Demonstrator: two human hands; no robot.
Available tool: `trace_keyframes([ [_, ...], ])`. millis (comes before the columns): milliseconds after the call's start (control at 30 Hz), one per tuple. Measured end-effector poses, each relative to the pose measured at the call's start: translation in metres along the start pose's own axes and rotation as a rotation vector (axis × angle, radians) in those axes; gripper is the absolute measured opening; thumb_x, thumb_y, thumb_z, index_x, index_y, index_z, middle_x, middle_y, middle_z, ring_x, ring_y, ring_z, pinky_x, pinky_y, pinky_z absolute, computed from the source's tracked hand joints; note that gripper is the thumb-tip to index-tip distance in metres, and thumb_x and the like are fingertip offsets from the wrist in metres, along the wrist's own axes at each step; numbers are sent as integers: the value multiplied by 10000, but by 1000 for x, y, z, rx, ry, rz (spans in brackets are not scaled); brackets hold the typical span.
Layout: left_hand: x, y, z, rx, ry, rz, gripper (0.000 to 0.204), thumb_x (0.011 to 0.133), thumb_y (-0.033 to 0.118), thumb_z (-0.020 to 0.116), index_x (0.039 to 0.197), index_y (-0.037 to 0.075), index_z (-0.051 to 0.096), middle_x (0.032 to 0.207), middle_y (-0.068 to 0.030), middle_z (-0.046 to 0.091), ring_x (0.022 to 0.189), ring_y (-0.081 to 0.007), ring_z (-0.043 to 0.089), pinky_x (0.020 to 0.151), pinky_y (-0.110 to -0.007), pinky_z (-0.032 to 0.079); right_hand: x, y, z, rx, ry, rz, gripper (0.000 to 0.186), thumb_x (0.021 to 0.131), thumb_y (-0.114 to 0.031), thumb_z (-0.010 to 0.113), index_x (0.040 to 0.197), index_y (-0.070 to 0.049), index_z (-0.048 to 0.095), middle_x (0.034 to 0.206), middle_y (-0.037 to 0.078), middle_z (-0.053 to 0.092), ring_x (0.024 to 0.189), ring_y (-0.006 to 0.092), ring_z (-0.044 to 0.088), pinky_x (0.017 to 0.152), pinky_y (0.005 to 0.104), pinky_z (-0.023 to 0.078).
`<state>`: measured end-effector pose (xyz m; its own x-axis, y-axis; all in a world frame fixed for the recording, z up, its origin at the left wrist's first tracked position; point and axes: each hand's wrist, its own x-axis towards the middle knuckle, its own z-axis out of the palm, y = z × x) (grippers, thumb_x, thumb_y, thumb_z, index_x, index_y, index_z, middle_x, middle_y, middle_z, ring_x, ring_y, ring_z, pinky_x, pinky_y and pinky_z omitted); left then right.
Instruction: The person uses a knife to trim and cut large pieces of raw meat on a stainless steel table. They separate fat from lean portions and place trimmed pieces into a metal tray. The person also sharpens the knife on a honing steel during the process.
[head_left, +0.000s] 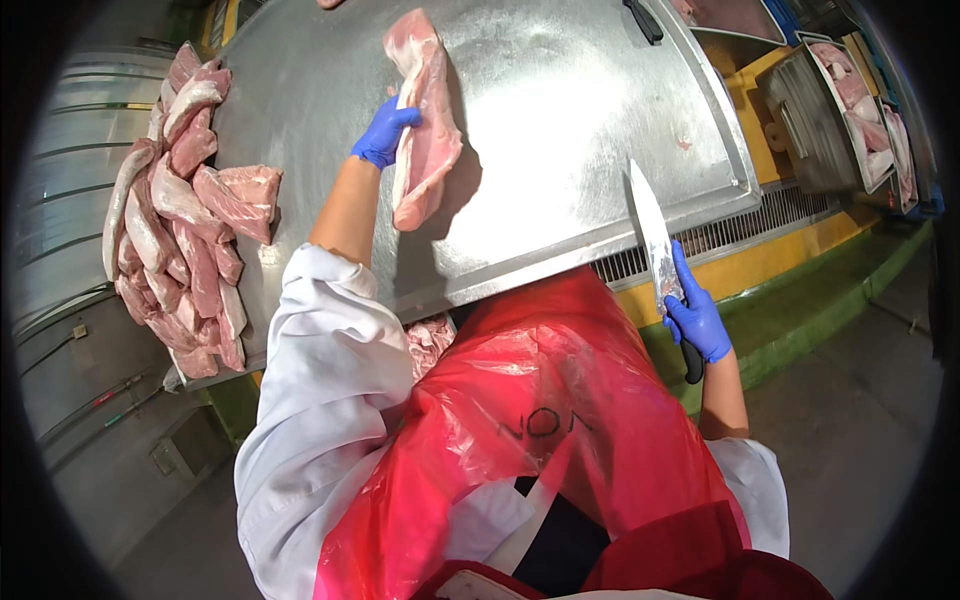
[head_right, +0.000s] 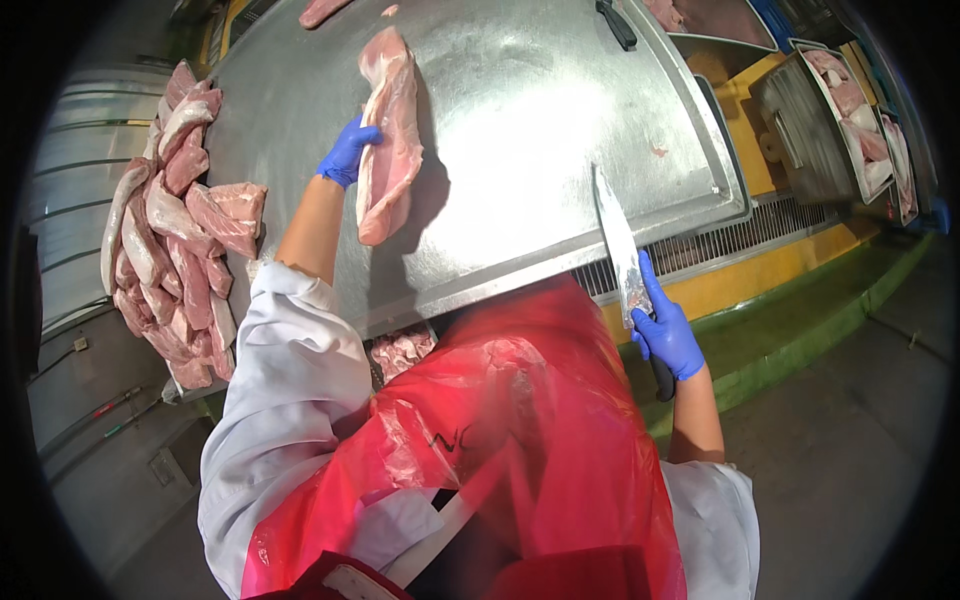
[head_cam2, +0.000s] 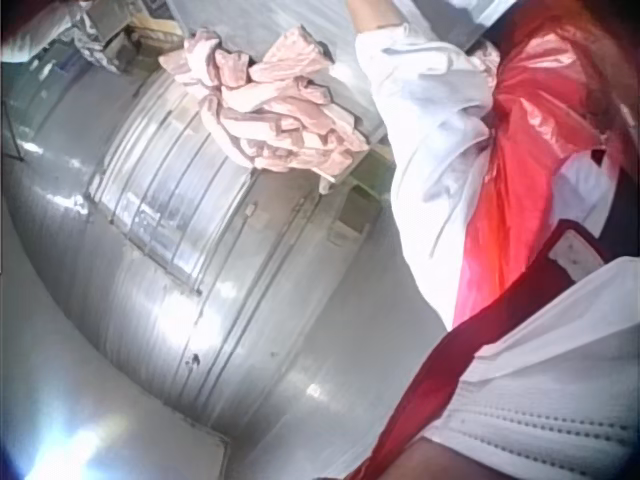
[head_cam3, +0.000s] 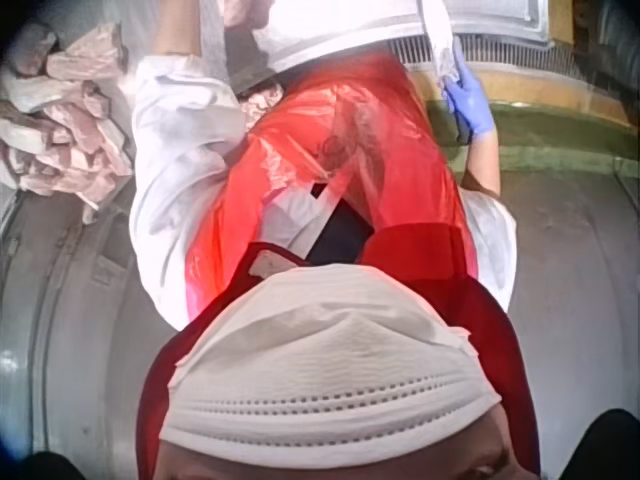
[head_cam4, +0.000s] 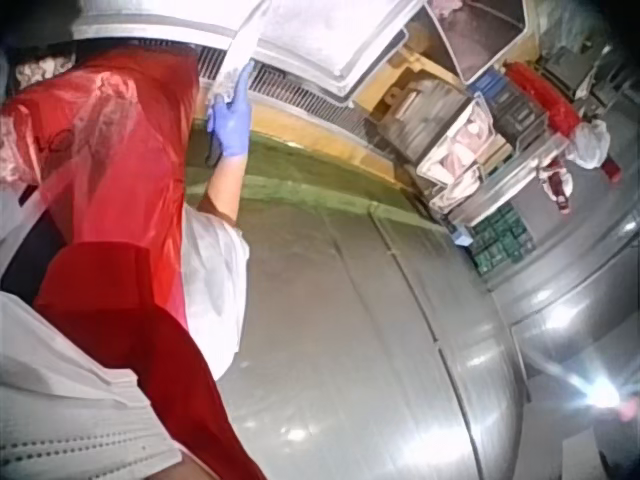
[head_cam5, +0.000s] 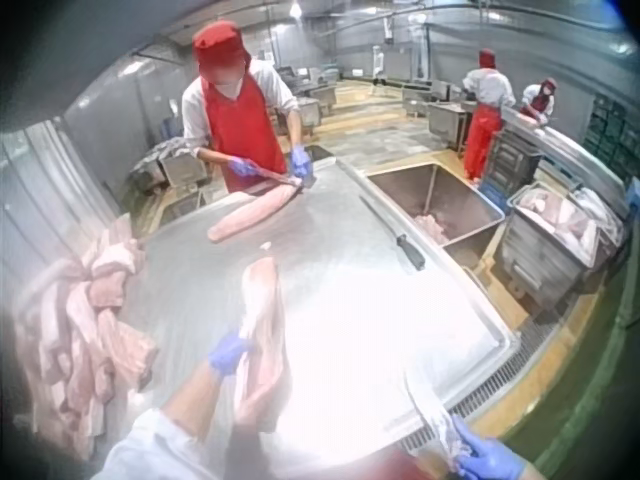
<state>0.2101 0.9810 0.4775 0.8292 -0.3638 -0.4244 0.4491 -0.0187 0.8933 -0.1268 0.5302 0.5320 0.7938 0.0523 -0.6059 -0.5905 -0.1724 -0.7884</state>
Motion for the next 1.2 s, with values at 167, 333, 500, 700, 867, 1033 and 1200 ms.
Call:
trace_keyframes([
  [167, -11, 34, 38, -283, -108, 78, 767, 730, 55, 576, 1475, -20, 410, 1298, -191, 595, 1165, -344, 619, 1073, -460, 479, 23, -10, -30, 70, -55, -13, 799, 955, -26, 530, 1630, -275, 182, 767, 15, 586, 539, 74, 488, 492, 238, 455],
  [333, -38, 8, 35, -779, -252, -36, 734, 752, 81, 582, 1458, -39, 419, 1350, -222, 583, 1226, -343, 595, 1097, -463, 456, 49, -21, -81, 140, 1, -17, 832, 934, 50, 485, 1632, -280, 174, 928, 53, 625, 590, 66, 516, 518, 210, 467],
  [500, -69, -93, 21, 890, 422, 462, 692, 804, 182, 700, 1413, -32, 451, 1288, -220, 604, 1221, -351, 578, 1102, -450, 414, 72, -6, -98, 193, 70, -60, 855, 916, 90, 456, 1636, -259, 154, 1249, 116, 589, 608, 70, 513, 520, 212, 477],
  [700, -78, -119, 174, 1378, 192, 178, 477, 836, 182, 622, 1280, 20, 556, 1093, -193, 608, 947, -369, 630, 856, -464, 513, 109, -43, -88, 83, -2, -123, 839, 928, 92, 419, 1638, -251, 131, 1017, 70, 628, 538, 72, 479, 412, 220, 411],
  [867, -143, -107, 144, 956, 308, 331, 239, 876, 126, 542, 1058, 13, 648, 880, -149, 633, 692, -318, 641, 671, -411, 541, 169, -70, -50, -117, -145, -305, 815, 941, 58, 440, 1640, -233, 138, 1036, 67, 646, 570, 60, 453, 510, 193, 437],
  [1033, -193, -37, 72, 358, 636, 479, 165, 906, 104, 496, 907, 9, 631, 775, -41, 610, 694, -160, 578, 707, -330, 525, 216, -112, 113, -330, -417, -345, 792, 947, -84, 522, 1628, -302, 180, 789, 76, 630, 582, 110, 570, 595, 299, 533],
  [1200, -173, 25, 42, 198, 506, 471, 156, 896, 108, 521, 846, 9, 630, 765, -28, 584, 689, -116, 537, 645, -270, 490, 244, -123, 273, -268, -518, -249, 783, 947, -97, 490, 1634, -250, 146, 700, 114, 617, 535, 156, 583, 517, 320, 514],
])
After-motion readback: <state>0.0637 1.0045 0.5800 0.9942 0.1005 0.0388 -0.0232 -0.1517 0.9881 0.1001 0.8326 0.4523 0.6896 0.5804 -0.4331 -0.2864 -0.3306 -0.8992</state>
